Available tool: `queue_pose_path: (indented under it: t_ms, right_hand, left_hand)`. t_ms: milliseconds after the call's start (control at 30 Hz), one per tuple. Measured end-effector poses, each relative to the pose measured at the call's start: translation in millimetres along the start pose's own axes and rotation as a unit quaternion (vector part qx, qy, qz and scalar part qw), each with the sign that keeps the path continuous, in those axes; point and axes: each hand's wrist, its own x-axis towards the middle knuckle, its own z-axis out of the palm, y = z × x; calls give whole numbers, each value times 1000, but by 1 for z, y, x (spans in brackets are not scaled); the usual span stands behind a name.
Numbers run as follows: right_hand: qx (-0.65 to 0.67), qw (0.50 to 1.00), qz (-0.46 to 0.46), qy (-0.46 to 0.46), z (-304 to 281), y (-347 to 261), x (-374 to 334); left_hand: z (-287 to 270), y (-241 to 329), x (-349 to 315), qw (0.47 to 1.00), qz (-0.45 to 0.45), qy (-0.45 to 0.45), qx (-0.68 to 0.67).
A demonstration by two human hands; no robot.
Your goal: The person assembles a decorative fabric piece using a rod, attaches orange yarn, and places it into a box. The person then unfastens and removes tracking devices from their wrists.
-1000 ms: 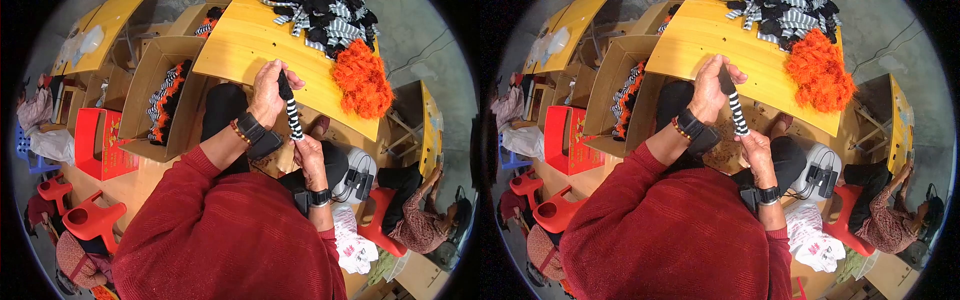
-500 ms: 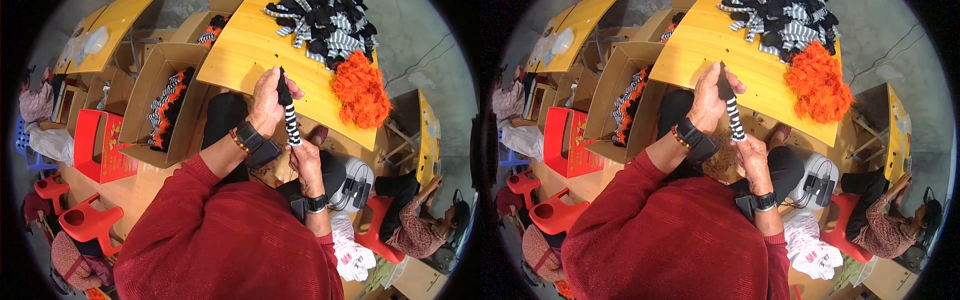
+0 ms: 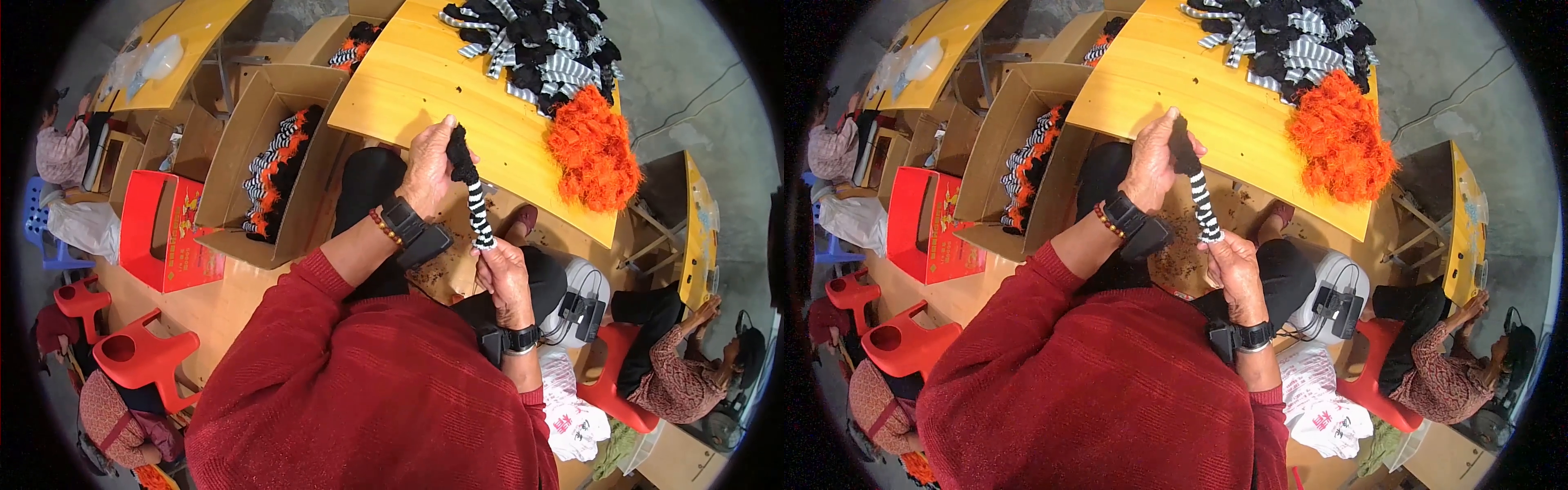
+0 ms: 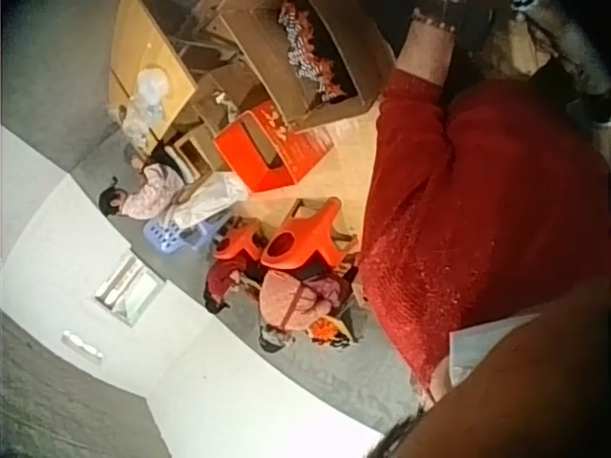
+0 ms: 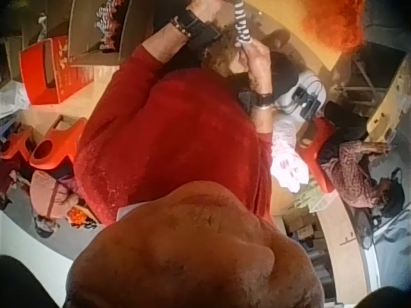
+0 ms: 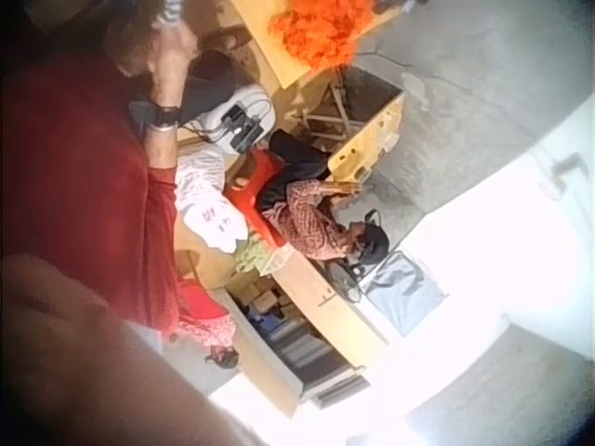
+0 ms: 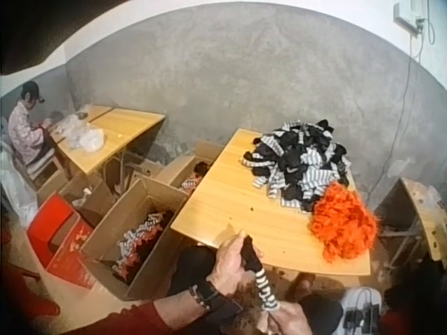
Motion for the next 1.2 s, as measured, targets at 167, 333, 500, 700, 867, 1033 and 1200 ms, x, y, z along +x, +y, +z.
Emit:
queue_pose_path:
  t_ms: [167,333,500,700,867,1033,1200]
  right_hand:
    - [26,999,-18,-6,-5,-1,-2]
    - [38,999,-18,-5,-8,-1,-1]
    - [1,1000,-9,-14,-7,0,-2]
    - [-18,1000,0,-11,-6,0,3]
    - [-9,1000,4,-14,-7,1,4]
    - [-58,998,-3,-10,-13,1,-1]
    - [-243,967,-32,70,-23,-2,-5]
  left_hand:
    - [-16,18,-2,1000,9,-19,5]
    - [-7,26,-9,986,11,-142,86]
    - [5,20,-9,979,-64,-188,49]
    - [12,11,-12,990,-24,-138,5]
    - [8,24,-9,989,-49,-142,6]
    - [-9,44,-5,974,-36,-165,153]
    - [-20,52,-7,960,-79,-179,198]
